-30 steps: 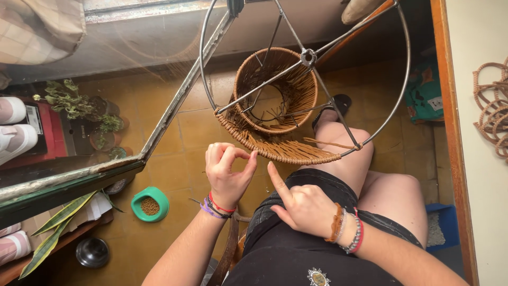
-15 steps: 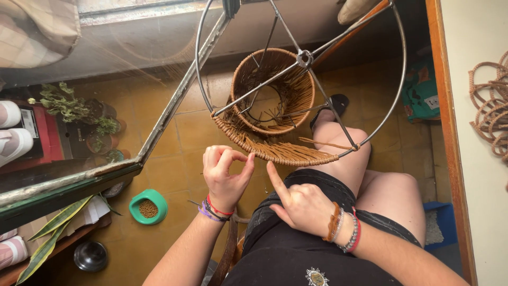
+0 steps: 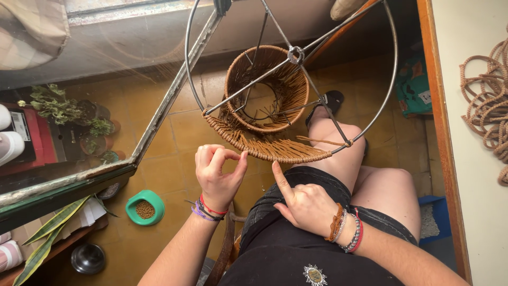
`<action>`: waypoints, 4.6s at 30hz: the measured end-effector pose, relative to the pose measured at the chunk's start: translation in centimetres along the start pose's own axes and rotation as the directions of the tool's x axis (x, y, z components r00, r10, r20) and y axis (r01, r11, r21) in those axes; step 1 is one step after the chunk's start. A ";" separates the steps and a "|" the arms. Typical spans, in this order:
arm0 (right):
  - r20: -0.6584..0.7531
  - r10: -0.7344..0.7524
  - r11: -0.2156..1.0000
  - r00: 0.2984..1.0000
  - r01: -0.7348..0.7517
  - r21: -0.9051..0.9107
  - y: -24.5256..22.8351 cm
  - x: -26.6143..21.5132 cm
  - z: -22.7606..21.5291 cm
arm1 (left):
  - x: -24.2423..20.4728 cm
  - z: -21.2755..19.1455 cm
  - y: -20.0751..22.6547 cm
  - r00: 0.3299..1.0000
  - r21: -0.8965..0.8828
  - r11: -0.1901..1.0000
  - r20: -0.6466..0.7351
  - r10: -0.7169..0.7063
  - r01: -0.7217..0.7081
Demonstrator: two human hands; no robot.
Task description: Weaving brown cord around a metal lampshade frame to create a decorative pattern
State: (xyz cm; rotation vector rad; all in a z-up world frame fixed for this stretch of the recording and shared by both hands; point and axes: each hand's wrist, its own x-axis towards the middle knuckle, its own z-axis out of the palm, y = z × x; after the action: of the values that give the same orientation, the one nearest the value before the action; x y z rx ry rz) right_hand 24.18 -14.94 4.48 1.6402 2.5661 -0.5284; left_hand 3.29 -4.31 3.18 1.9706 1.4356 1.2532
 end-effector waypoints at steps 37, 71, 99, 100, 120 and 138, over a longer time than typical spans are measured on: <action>-0.026 0.112 0.993 0.993 -0.112 -0.020 0.8 -2.6 -0.1 | 2.7 0.2 4.2 0.964 -0.032 0.976 0.155 0.218 -0.216; -0.101 0.174 0.978 0.979 -0.160 0.135 3.8 -5.0 -0.5 | 3.7 2.6 4.0 0.716 -0.082 0.834 0.471 0.514 -0.545; -0.074 0.270 0.921 0.960 -0.234 0.311 4.9 -5.8 -0.6 | 3.8 2.9 4.4 0.701 -0.072 0.828 0.494 0.514 -0.556; -0.075 0.269 0.921 0.960 -0.234 0.312 4.9 -5.8 -0.6 | 3.8 2.9 4.4 0.701 -0.071 0.828 0.495 0.514 -0.556; -0.483 0.575 0.814 0.660 -0.406 0.415 9.9 -16.9 -6.1 | 2.3 14.9 21.6 0.545 -0.603 0.661 0.403 0.735 -0.446; -0.486 0.850 0.491 0.204 -0.642 0.589 19.8 -35.0 -3.1 | -7.5 29.0 36.3 -0.033 -0.168 0.822 0.975 0.221 0.544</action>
State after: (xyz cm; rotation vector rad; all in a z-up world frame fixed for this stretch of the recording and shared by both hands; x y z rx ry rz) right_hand 57.51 -36.92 10.14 3.4637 1.4299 -0.0536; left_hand 46.80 -20.11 11.78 1.4268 0.3418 -0.2147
